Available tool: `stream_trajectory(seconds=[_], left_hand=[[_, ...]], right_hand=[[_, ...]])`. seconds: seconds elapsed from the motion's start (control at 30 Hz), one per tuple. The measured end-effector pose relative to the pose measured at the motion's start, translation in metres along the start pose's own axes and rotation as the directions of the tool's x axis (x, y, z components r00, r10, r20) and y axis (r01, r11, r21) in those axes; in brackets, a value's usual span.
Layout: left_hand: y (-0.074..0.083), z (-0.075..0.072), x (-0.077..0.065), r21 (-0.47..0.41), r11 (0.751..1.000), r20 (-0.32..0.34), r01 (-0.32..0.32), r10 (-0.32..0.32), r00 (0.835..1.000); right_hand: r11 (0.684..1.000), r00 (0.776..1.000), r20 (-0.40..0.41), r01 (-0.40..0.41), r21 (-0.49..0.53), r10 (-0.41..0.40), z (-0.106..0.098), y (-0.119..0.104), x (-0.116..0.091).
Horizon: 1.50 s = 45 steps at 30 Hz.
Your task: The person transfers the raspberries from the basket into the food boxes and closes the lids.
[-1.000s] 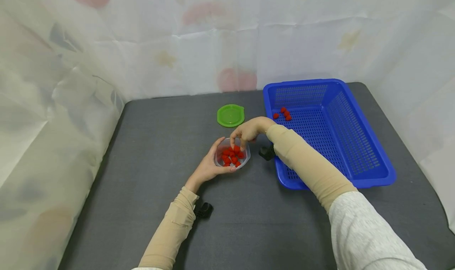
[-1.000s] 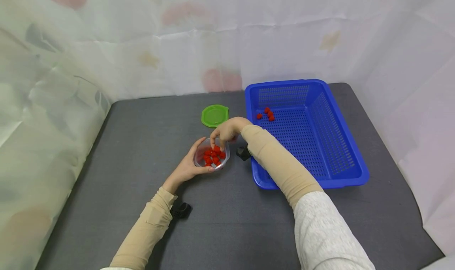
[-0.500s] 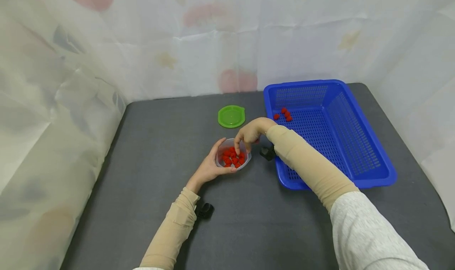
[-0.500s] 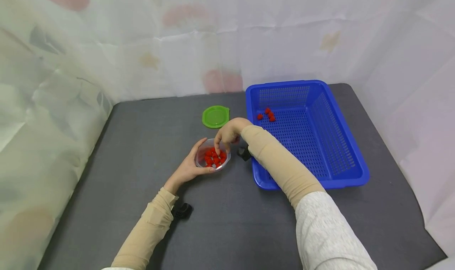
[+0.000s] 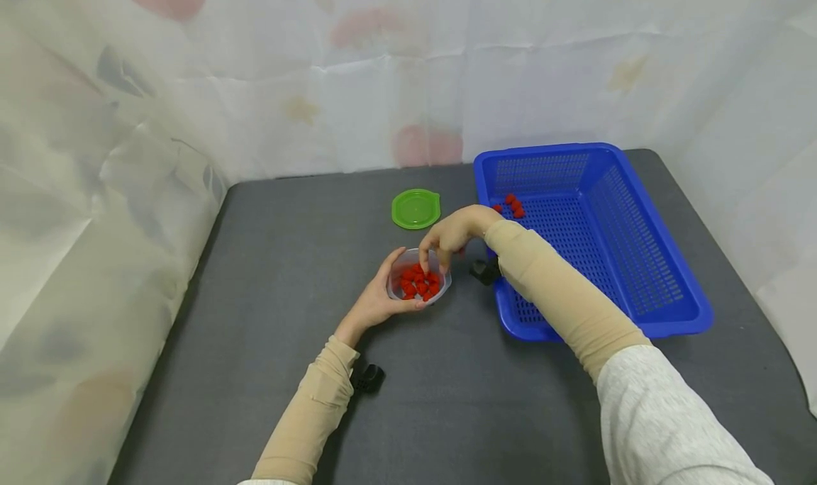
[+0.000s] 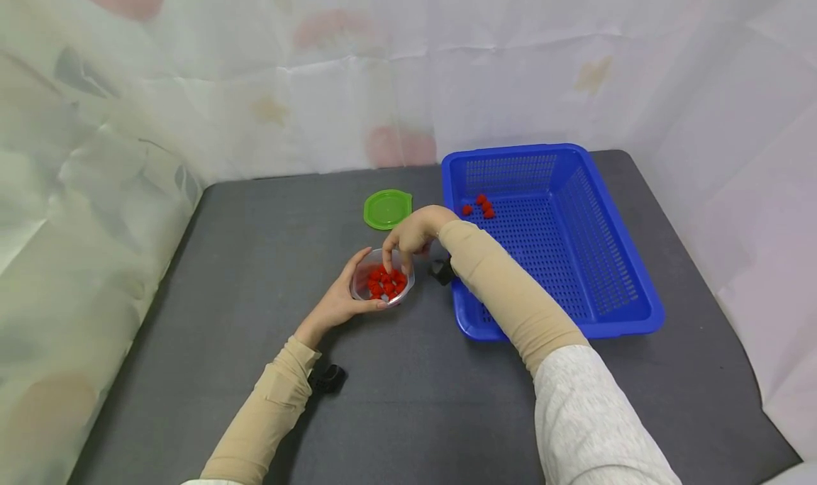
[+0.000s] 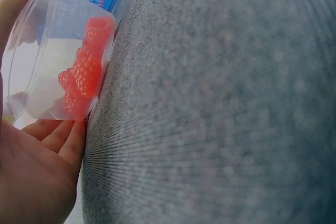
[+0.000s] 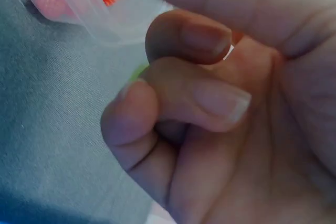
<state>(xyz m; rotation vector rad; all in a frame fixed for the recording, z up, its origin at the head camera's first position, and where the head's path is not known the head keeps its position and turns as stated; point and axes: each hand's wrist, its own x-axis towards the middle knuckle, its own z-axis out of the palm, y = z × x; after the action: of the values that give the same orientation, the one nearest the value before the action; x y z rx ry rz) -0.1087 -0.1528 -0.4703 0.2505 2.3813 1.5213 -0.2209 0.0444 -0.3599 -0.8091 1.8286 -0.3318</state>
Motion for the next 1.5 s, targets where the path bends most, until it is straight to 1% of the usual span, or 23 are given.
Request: stream_trajectory(seconds=[0.13,0.23,0.33,0.47,0.53,0.6,0.63,0.7,0.8,0.83,0.9,0.97,1.1,1.23,1.27,1.33,1.4,1.5], left_hand=[[0.000,-0.001,0.001,-0.005,1.000,0.001,-0.006,0.006,1.000],[0.001,-0.002,0.001,-0.017,1.000,0.002,-0.014,0.015,1.000],[0.001,-0.001,0.001,-0.018,1.000,-0.002,-0.015,0.015,1.000],[-0.001,0.001,0.000,-0.019,1.000,-0.003,-0.004,0.004,1.000],[-0.003,0.002,0.000,-0.026,1.000,0.002,-0.007,0.007,1.000],[-0.003,0.002,0.000,-0.039,0.999,0.004,-0.016,0.016,1.000],[-0.003,0.002,0.000,-0.037,0.999,0.002,-0.021,0.021,1.000],[-0.003,0.001,0.000,-0.039,0.999,-0.001,-0.035,0.035,0.999],[-0.003,0.000,0.001,-0.031,0.999,-0.006,-0.045,0.045,0.999],[-0.002,-0.001,0.001,-0.027,0.999,-0.007,-0.046,0.046,0.999],[-0.002,-0.001,0.001,-0.023,0.998,-0.005,-0.051,0.051,0.999],[-0.002,-0.001,0.000,-0.025,0.998,-0.002,-0.060,0.060,0.998],[-0.002,-0.001,0.000,-0.032,0.997,-0.001,-0.075,0.075,0.997],[-0.002,-0.001,0.001,-0.035,0.997,-0.002,-0.064,0.064,0.998],[-0.002,-0.001,0.000,-0.035,0.997,-0.001,-0.064,0.064,0.998],[0.007,-0.003,-0.003,-0.044,0.998,0.010,-0.054,0.055,0.998],[0.017,-0.004,-0.008,-0.054,0.997,0.022,-0.050,0.052,0.998],[0.031,-0.005,-0.014,-0.070,0.997,0.041,-0.040,0.043,0.998]], right_hand=[[0.998,0.999,-0.032,0.044,0.033,-0.043,-0.006,0.002,-0.010],[0.994,0.991,-0.099,0.093,0.057,-0.087,-0.009,0.005,-0.020],[0.987,0.971,-0.206,0.142,0.077,-0.123,-0.011,0.009,-0.029],[0.973,0.929,-0.347,0.188,0.137,-0.130,-0.010,0.018,-0.040],[0.963,0.902,-0.413,0.211,0.168,-0.125,-0.009,0.023,-0.045],[0.952,0.863,-0.491,0.239,0.190,-0.119,-0.008,0.029,-0.051],[0.947,0.837,-0.535,0.255,0.197,-0.114,-0.007,0.032,-0.053],[0.940,0.776,-0.623,0.278,0.200,-0.096,-0.006,0.039,-0.059],[0.930,0.685,-0.727,0.295,0.220,-0.046,-0.005,0.049,-0.066],[0.927,0.661,-0.750,0.296,0.230,-0.025,-0.004,0.053,-0.068],[0.918,0.625,-0.781,0.305,0.253,0.008,-0.003,0.062,-0.071],[0.904,0.603,-0.797,0.321,0.281,0.033,-0.002,0.070,-0.072],[0.877,0.577,-0.814,0.356,0.324,0.066,0.001,0.088,-0.072],[0.852,0.542,-0.833,0.379,0.361,0.112,0.005,0.102,-0.072],[0.847,0.535,-0.835,0.378,0.374,0.130,0.006,0.101,-0.073],[0.836,0.520,-0.837,0.375,0.401,0.169,0.008,0.100,-0.077],[0.828,0.506,-0.837,0.365,0.426,0.208,0.009,0.106,-0.075],[0.832,0.488,-0.834,0.327,0.448,0.257,0.010,0.119,-0.070]])
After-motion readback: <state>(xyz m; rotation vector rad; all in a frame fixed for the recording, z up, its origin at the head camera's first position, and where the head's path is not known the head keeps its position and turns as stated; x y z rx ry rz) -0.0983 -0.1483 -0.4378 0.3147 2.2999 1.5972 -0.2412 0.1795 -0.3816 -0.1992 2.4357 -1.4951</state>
